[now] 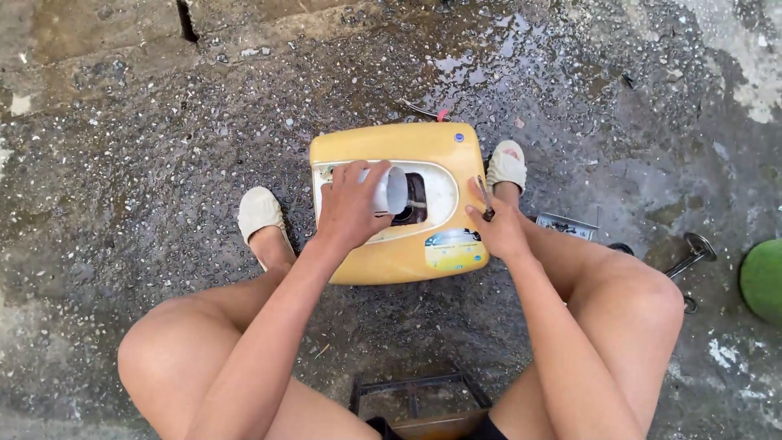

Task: Cleaning a heating element with steel wool and water, then attempting to reassemble it into a water heater casing using a screwdriver.

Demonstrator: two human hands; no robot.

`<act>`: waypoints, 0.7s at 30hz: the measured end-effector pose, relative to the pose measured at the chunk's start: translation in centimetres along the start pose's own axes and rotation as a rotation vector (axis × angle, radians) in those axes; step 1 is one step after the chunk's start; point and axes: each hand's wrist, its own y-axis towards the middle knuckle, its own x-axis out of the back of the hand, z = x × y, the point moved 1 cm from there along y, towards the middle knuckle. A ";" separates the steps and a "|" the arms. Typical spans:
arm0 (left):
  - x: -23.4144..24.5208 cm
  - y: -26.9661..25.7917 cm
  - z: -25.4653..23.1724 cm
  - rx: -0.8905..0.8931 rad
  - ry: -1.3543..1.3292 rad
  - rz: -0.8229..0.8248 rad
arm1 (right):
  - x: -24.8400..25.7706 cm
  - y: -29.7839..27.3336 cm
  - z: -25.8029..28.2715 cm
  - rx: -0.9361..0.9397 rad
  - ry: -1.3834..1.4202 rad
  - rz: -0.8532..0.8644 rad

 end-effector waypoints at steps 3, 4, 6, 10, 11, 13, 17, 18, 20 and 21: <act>0.4 0.1 -0.5 0.010 0.031 -0.027 | 0.4 -0.7 0.6 0.010 -0.022 0.002; 0.8 0.1 -0.5 0.022 0.047 -0.041 | 0.4 -0.7 0.8 0.019 -0.030 0.006; 1.3 -0.3 0.0 0.050 0.087 -0.046 | 0.7 -1.0 1.8 0.023 -0.031 0.007; 1.3 -1.7 2.3 0.118 0.173 -0.068 | 0.8 -1.2 2.1 0.038 -0.003 0.016; 1.2 -2.2 2.6 0.126 0.173 -0.070 | 0.8 -1.0 1.9 0.043 -0.005 0.022; 1.4 -3.4 3.5 0.170 0.240 -0.052 | 0.5 -0.8 1.5 0.052 0.013 -0.005; 0.1 -4.4 5.3 0.208 0.312 -0.071 | -0.6 1.1 -1.2 0.053 -0.019 -0.004; 0.1 -4.5 5.2 0.203 0.306 -0.092 | -0.9 1.6 -2.2 0.054 -0.017 -0.015; 0.0 -4.3 5.3 0.197 0.301 -0.112 | -1.0 1.6 -2.3 0.054 -0.014 -0.026; -0.1 -4.0 5.4 0.198 0.302 -0.108 | -0.8 1.2 -1.5 0.056 -0.006 -0.028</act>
